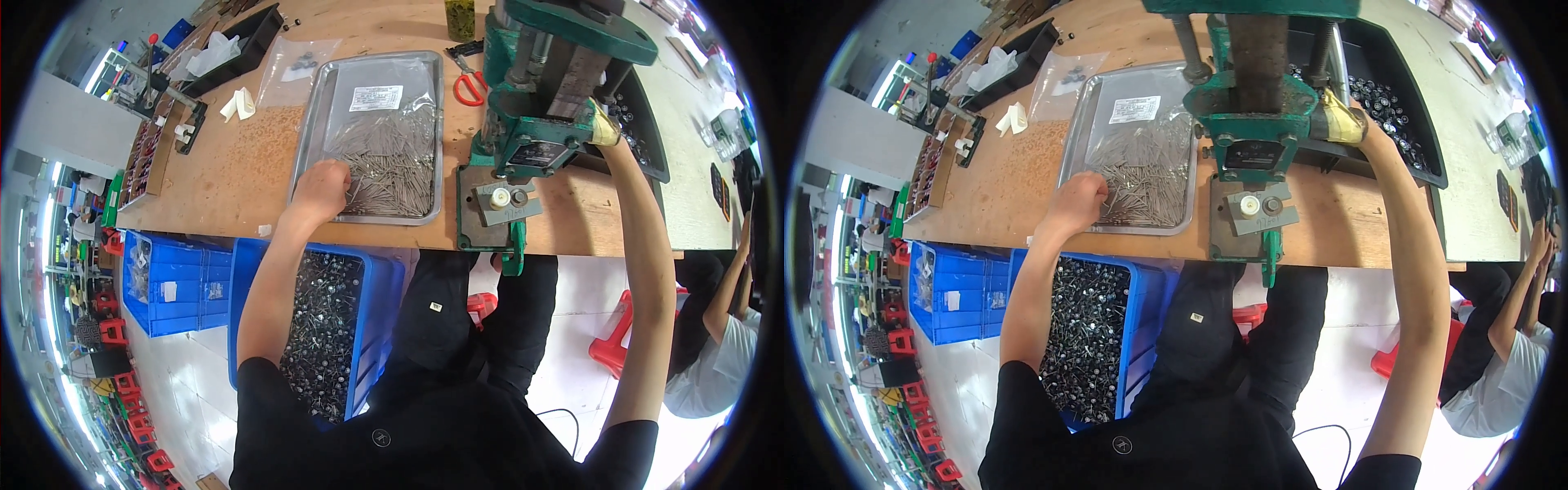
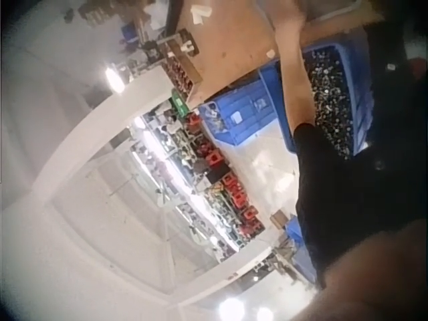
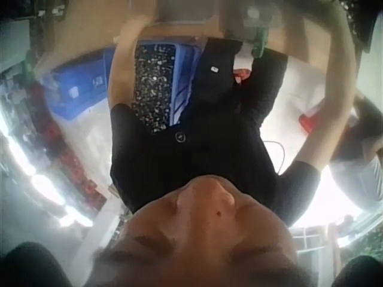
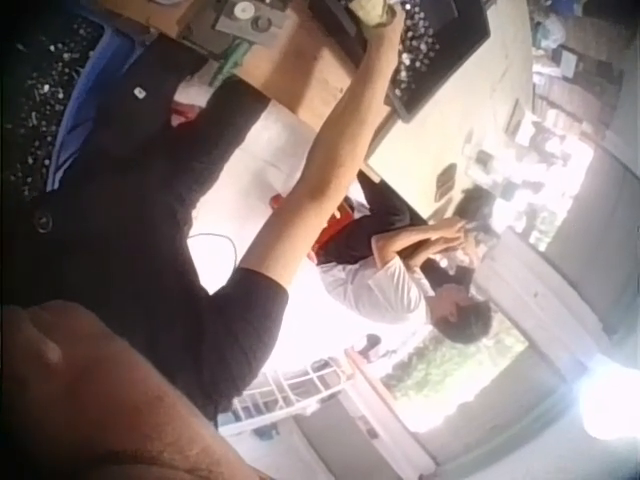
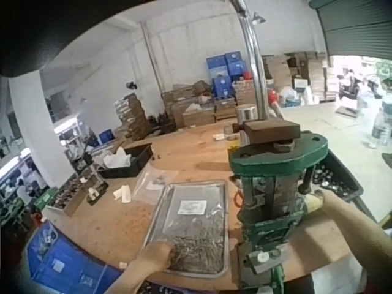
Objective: The person assembles metal parts by placing small components onto a manual press machine, inserting pins from a tray, pressing the lever down, and dropping the assembled pieces into a blue container.
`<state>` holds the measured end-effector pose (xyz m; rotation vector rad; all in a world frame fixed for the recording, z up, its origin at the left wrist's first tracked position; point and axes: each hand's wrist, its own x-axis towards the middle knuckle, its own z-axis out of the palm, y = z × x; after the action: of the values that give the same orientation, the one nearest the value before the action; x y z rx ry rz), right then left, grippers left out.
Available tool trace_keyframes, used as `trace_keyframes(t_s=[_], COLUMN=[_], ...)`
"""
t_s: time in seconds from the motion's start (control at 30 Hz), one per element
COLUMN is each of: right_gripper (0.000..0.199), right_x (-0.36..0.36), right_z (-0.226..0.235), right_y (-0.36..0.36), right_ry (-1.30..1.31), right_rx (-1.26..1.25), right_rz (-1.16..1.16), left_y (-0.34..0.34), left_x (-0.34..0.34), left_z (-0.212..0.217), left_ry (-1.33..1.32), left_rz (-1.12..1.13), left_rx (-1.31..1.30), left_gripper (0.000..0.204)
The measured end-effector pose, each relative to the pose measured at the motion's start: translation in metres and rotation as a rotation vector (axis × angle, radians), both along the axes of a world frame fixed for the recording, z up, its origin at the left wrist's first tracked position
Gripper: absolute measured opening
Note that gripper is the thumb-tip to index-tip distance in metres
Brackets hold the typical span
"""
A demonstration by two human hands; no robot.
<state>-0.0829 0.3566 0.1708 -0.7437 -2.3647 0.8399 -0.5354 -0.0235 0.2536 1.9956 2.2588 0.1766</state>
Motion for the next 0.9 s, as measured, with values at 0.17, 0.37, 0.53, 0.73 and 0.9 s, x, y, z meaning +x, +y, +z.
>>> trace_keyframes(t_s=[0.17, 0.37, 0.53, 0.73, 0.9], right_gripper=[0.018, 0.021, 0.011, 0.033, 0.028], right_x=[0.025, -0.065, -0.075, -0.072, -0.073], right_z=[0.031, 0.139, 0.109, 0.095, 0.101], right_y=[-0.017, -0.229, -0.28, -0.278, -0.283], right_ry=[-0.001, 0.483, 0.166, 0.08, 0.101], right_rx=[0.097, -0.577, -0.531, -0.519, -0.438], right_rz=[-0.318, -0.263, -0.16, -0.142, -0.111], left_y=[0.009, -0.014, 0.011, 0.036, 0.04], left_x=[-0.002, 0.037, 0.123, 0.166, 0.185], left_z=[0.005, 0.007, -0.004, -0.005, -0.001], left_ry=[-0.29, -0.881, -1.242, -1.399, -1.536], left_rz=[0.051, 0.141, -0.02, -0.114, -0.157], left_rx=[0.048, 0.471, 0.459, 0.42, 0.422], left_gripper=[0.005, 0.01, 0.011, 0.009, 0.007])
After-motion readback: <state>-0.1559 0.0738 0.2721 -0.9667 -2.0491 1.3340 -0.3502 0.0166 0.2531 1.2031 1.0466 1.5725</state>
